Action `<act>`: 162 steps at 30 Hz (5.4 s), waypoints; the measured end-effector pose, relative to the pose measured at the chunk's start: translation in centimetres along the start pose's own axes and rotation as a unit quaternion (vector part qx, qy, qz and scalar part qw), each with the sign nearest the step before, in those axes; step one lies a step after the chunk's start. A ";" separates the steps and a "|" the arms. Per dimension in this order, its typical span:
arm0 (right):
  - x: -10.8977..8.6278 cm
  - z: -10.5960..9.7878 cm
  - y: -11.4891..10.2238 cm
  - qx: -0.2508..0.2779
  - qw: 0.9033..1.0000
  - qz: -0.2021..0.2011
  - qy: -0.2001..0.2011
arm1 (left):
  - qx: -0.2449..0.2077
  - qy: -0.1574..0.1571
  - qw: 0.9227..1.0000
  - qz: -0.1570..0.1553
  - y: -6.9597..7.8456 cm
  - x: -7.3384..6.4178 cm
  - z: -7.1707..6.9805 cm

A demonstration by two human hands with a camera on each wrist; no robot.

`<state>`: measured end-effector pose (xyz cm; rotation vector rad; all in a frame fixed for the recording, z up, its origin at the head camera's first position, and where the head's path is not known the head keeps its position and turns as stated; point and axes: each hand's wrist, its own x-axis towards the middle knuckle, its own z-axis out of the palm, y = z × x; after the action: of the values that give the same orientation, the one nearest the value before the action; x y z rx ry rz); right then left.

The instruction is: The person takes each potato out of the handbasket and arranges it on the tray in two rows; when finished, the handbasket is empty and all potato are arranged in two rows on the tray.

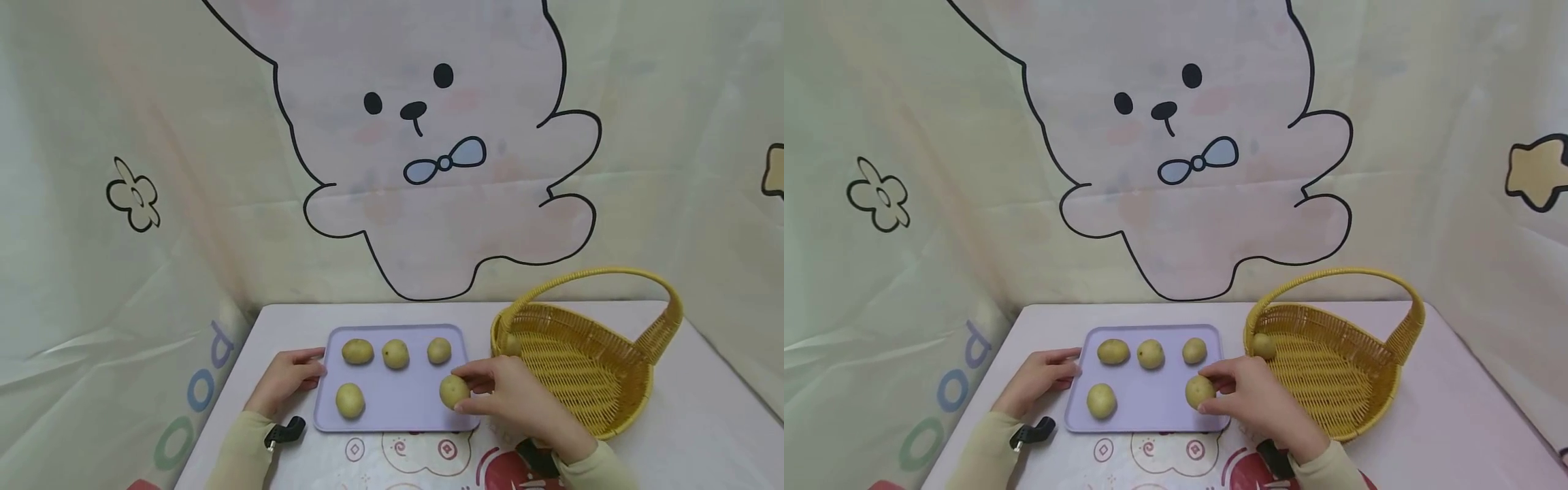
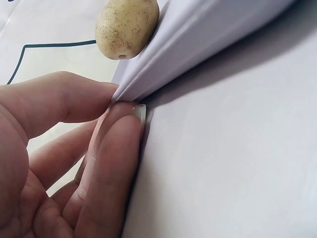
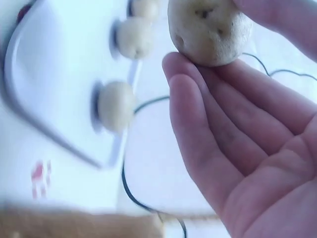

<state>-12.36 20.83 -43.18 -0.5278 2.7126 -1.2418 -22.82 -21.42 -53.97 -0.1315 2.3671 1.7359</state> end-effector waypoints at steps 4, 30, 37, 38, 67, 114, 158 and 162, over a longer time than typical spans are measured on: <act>1.8 2.3 0.1 0.018 1.000 -0.009 0.004 | -0.002 0.001 1.000 0.003 0.0 0.0 0.0; 6.8 9.9 0.6 0.062 0.998 0.000 0.003 | 0.000 -0.003 1.000 -0.002 0.3 0.0 0.3; 7.1 10.5 0.8 0.052 0.999 -0.002 -0.004 | 0.008 0.004 1.000 -0.002 0.2 0.1 0.1; 7.1 10.6 0.8 0.048 0.999 0.000 -0.003 | 0.008 0.002 1.000 -0.002 0.2 0.0 0.0; 6.9 9.9 0.4 0.033 0.999 0.004 -0.007 | 0.019 -0.002 1.000 0.000 0.1 0.4 0.0; -3.5 -5.6 1.1 -0.161 0.985 0.034 0.056 | 0.020 0.006 1.000 0.001 -0.3 0.1 -1.0; 4.9 -9.9 12.6 -0.015 0.994 0.092 -0.053 | 0.008 0.006 1.000 -0.013 0.0 0.1 0.3; 5.2 -9.5 12.5 -0.013 0.995 0.084 -0.052 | 0.017 0.005 1.000 -0.006 -0.1 0.1 0.1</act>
<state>-22.85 33.30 -46.13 -0.3465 2.6285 -1.1062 -22.84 -21.39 -54.12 -0.1509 2.3976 1.6916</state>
